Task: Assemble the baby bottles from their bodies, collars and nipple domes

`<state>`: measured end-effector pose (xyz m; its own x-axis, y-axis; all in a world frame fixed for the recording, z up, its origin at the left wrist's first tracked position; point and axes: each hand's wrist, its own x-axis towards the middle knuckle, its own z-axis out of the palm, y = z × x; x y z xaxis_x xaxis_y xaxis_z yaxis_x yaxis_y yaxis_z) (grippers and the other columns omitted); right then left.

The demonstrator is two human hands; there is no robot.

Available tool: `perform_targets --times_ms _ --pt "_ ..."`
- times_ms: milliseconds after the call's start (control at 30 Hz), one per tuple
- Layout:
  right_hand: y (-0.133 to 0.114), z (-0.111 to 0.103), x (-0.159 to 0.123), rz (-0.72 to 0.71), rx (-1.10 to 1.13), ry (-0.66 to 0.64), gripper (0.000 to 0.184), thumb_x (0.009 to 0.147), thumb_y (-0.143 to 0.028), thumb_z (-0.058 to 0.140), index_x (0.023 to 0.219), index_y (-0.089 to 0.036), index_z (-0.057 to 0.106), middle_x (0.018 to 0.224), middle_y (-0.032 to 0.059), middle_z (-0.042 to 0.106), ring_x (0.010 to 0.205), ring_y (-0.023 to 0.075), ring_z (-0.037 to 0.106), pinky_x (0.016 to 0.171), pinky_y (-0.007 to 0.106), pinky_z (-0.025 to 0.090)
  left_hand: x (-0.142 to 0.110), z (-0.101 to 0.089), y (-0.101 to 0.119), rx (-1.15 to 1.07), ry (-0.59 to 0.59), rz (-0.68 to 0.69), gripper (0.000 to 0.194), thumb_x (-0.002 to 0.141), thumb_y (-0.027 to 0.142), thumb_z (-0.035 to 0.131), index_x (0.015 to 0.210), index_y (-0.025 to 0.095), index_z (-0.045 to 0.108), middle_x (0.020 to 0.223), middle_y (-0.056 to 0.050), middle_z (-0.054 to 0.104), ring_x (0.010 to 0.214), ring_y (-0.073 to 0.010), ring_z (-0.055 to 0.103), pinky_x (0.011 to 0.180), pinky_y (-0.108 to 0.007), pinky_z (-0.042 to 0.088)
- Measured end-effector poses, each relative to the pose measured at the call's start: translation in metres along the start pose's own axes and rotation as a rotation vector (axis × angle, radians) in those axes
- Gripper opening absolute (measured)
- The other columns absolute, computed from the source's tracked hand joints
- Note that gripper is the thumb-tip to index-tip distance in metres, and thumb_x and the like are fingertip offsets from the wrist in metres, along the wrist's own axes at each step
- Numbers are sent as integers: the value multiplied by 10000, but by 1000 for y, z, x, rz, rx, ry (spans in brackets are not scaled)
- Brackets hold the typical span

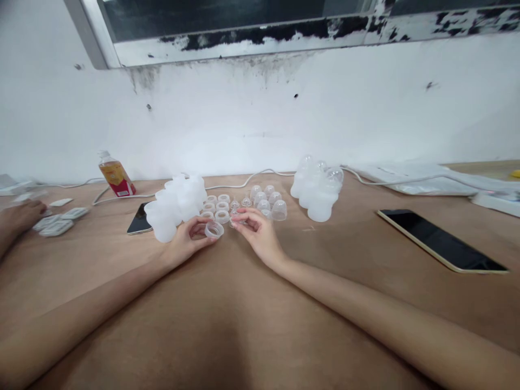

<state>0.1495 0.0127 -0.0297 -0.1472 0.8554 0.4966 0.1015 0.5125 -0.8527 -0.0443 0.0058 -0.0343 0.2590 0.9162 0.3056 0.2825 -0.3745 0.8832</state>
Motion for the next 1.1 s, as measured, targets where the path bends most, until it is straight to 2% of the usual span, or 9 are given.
perform_targets --times_ms 133,267,333,467,667,767,867,1033,1100 --pt "3 8 9 46 16 51 131 671 -307 613 715 -185 593 875 45 608 891 177 558 833 351 432 1 0 -2 82 57 -17 379 657 258 625 999 153 500 1014 -73 576 835 -160 567 708 -300 462" --pt "3 17 11 80 75 82 178 712 -323 560 832 -191 559 906 44 589 683 132 568 653 302 483 2 3 -4 -100 24 -32 359 647 192 628 962 142 463 983 -75 581 890 -159 564 747 -296 467" --pt "1 20 10 108 103 59 231 718 -320 551 914 -199 537 953 46 571 624 111 555 613 288 488 2 4 -5 -175 15 -46 372 639 167 632 958 146 440 957 -69 587 885 -155 572 764 -305 470" --pt "-1 20 7 162 94 30 257 698 -307 575 929 -195 557 1000 51 571 654 113 557 671 302 491 1 4 -6 -201 -7 -72 381 639 151 633 968 144 442 949 -71 594 889 -158 578 798 -324 466" --pt "5 18 7 198 135 48 255 689 -326 583 904 -192 552 989 50 564 697 124 561 663 303 499 2 3 -6 -197 -25 -78 385 639 146 636 979 137 455 961 -78 601 898 -164 582 820 -333 464" --pt "10 19 7 153 176 57 245 680 -314 596 883 -203 515 955 41 542 787 146 564 630 279 499 1 4 -6 -201 -26 -76 383 641 158 641 976 136 458 961 -83 605 903 -171 584 826 -338 462" --pt "10 21 5 46 182 32 218 681 -264 605 840 -220 464 951 26 537 859 151 563 698 285 486 0 4 -2 -181 -47 -60 364 648 191 645 960 140 464 966 -85 611 909 -178 586 837 -348 459" --pt "-3 22 -3 -176 -207 -122 25 755 -222 528 776 -209 530 1045 42 541 1009 171 502 887 356 386 -2 4 4 -86 -32 45 348 651 235 648 945 145 486 1044 -87 581 979 -186 555 881 -352 436" --pt "-8 22 -5 -214 -344 -190 74 771 -231 509 793 -206 575 1097 51 529 1040 180 484 918 375 354 -3 4 4 -46 -12 100 341 656 243 646 945 146 493 1048 -87 574 987 -185 549 884 -353 434"
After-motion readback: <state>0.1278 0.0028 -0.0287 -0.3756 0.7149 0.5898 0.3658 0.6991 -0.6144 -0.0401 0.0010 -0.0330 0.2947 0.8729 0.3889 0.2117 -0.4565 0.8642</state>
